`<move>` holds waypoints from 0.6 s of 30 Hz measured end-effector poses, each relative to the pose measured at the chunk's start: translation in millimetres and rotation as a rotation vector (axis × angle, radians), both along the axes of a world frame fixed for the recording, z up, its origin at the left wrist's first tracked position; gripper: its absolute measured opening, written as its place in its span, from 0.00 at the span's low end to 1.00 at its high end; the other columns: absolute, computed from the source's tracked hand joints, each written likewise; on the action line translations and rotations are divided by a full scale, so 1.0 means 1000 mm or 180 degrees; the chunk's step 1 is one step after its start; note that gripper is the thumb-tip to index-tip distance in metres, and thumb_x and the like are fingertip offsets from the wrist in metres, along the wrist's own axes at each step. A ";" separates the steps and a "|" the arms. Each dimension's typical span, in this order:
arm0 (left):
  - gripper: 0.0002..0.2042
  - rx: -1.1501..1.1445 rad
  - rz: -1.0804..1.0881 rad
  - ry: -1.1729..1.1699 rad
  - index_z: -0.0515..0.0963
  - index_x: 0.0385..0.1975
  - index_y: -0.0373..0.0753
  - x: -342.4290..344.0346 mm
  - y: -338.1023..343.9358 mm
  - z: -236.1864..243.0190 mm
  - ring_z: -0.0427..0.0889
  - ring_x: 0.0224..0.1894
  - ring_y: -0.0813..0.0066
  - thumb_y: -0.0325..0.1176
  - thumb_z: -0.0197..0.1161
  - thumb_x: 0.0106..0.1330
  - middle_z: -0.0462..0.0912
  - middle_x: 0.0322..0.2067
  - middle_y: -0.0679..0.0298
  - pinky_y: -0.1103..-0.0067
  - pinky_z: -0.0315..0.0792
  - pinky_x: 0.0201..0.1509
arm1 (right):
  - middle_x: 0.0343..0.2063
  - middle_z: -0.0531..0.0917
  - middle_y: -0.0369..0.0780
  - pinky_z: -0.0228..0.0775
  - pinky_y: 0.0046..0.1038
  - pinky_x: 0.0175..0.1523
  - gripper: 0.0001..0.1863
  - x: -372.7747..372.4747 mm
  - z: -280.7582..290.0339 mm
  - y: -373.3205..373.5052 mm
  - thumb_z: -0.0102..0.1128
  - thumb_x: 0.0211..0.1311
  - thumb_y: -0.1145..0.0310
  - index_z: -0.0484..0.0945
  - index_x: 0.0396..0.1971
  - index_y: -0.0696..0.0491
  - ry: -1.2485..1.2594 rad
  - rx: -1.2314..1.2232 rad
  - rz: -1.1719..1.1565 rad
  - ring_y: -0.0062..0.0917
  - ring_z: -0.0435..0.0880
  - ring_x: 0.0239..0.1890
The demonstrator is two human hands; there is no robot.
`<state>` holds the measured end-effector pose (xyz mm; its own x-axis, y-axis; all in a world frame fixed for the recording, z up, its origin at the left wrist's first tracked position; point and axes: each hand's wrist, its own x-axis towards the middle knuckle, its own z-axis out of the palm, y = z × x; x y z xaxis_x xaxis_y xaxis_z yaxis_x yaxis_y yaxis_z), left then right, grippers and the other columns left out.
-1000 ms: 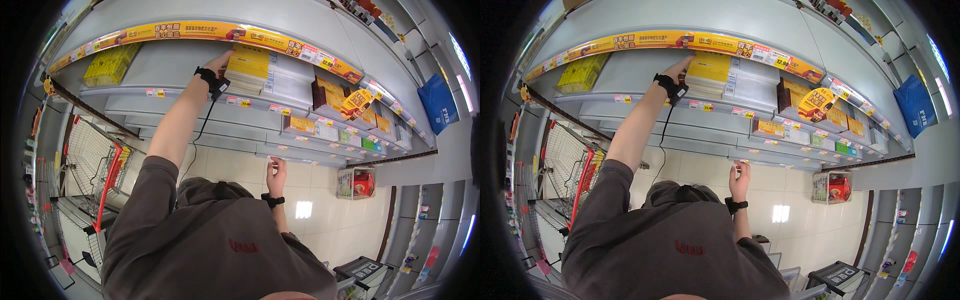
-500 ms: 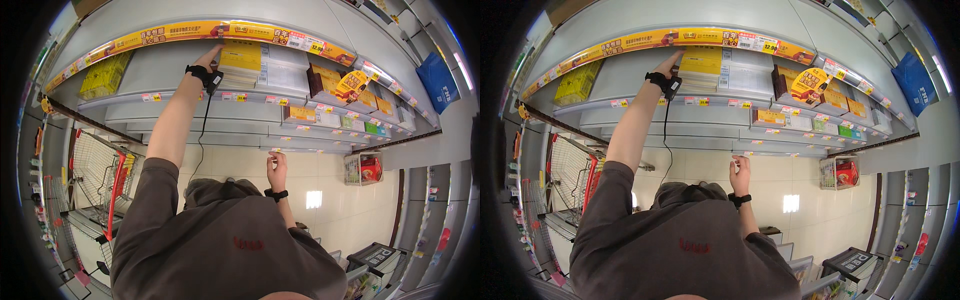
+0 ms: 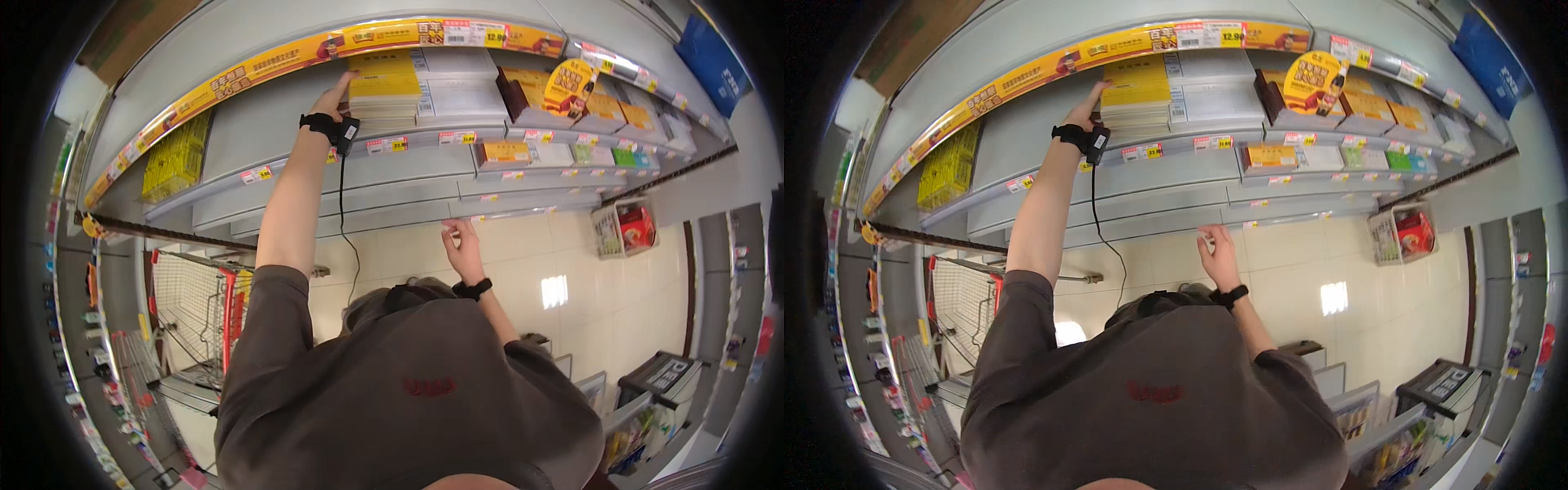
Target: The person picks up boxes from the supermarket shelves and places them into a shopping cart while walking through the aisle.
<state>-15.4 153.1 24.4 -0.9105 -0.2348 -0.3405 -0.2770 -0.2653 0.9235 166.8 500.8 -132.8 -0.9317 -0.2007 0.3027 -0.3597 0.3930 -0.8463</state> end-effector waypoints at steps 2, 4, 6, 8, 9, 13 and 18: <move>0.30 0.0092 0.0058 0.0076 0.78 0.43 0.39 -0.005 -0.011 -0.008 0.78 0.36 0.71 0.57 0.71 0.48 0.79 0.35 0.62 0.75 0.73 0.39 | 0.36 0.77 0.43 0.72 0.32 0.43 0.11 -0.007 0.013 -0.012 0.59 0.58 0.76 0.77 0.42 0.56 -0.0072 -0.0001 0.0123 0.34 0.78 0.38; 0.30 -0.0009 -0.0121 0.0057 0.78 0.43 0.39 -0.008 -0.023 -0.012 0.78 0.36 0.72 0.59 0.69 0.49 0.79 0.34 0.62 0.76 0.73 0.39 | 0.37 0.78 0.43 0.72 0.31 0.42 0.12 -0.017 0.026 -0.023 0.60 0.58 0.75 0.77 0.43 0.55 0.0138 -0.0116 0.0330 0.32 0.78 0.39; 0.31 -0.0167 -0.0221 0.0012 0.78 0.42 0.40 0.003 -0.017 0.000 0.77 0.31 0.75 0.63 0.64 0.51 0.80 0.33 0.63 0.79 0.71 0.35 | 0.38 0.78 0.43 0.72 0.30 0.42 0.12 -0.030 0.034 -0.031 0.60 0.58 0.75 0.77 0.43 0.55 0.0105 -0.0243 0.0336 0.32 0.79 0.39; 0.31 -0.0353 -0.0159 -0.0098 0.78 0.41 0.41 0.013 -0.036 0.006 0.75 0.28 0.76 0.64 0.64 0.50 0.80 0.31 0.64 0.79 0.69 0.32 | 0.39 0.79 0.41 0.73 0.27 0.42 0.12 -0.040 0.045 -0.052 0.60 0.58 0.74 0.77 0.44 0.55 0.0172 -0.0412 0.0436 0.30 0.79 0.41; 0.30 -0.0486 -0.0131 -0.0203 0.78 0.40 0.41 0.020 -0.045 0.007 0.74 0.25 0.77 0.64 0.63 0.50 0.79 0.30 0.66 0.80 0.67 0.29 | 0.39 0.79 0.41 0.73 0.27 0.42 0.12 -0.046 0.056 -0.064 0.60 0.58 0.74 0.77 0.44 0.55 0.0151 -0.0435 0.0486 0.30 0.79 0.41; 0.30 -0.0797 -0.0151 -0.0136 0.79 0.38 0.43 0.038 -0.080 -0.005 0.70 0.21 0.79 0.66 0.63 0.50 0.77 0.26 0.68 0.82 0.63 0.25 | 0.41 0.81 0.40 0.73 0.26 0.46 0.14 -0.085 0.073 -0.099 0.59 0.63 0.70 0.76 0.47 0.55 -0.0359 -0.1328 0.0683 0.25 0.80 0.44; 0.25 -0.0384 0.0465 -0.0182 0.78 0.31 0.41 0.069 -0.071 0.000 0.67 0.18 0.82 0.59 0.67 0.51 0.73 0.20 0.70 0.84 0.60 0.21 | 0.44 0.82 0.42 0.72 0.25 0.50 0.19 -0.102 0.056 -0.119 0.54 0.69 0.61 0.74 0.53 0.57 -0.0875 -0.0917 0.0813 0.24 0.81 0.47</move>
<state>53.5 82.3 24.0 -0.8436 -0.4053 -0.3522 -0.2967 -0.1950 0.9349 64.4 381.9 -76.5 -0.9168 -0.3780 0.1286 -0.1615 0.0564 -0.9853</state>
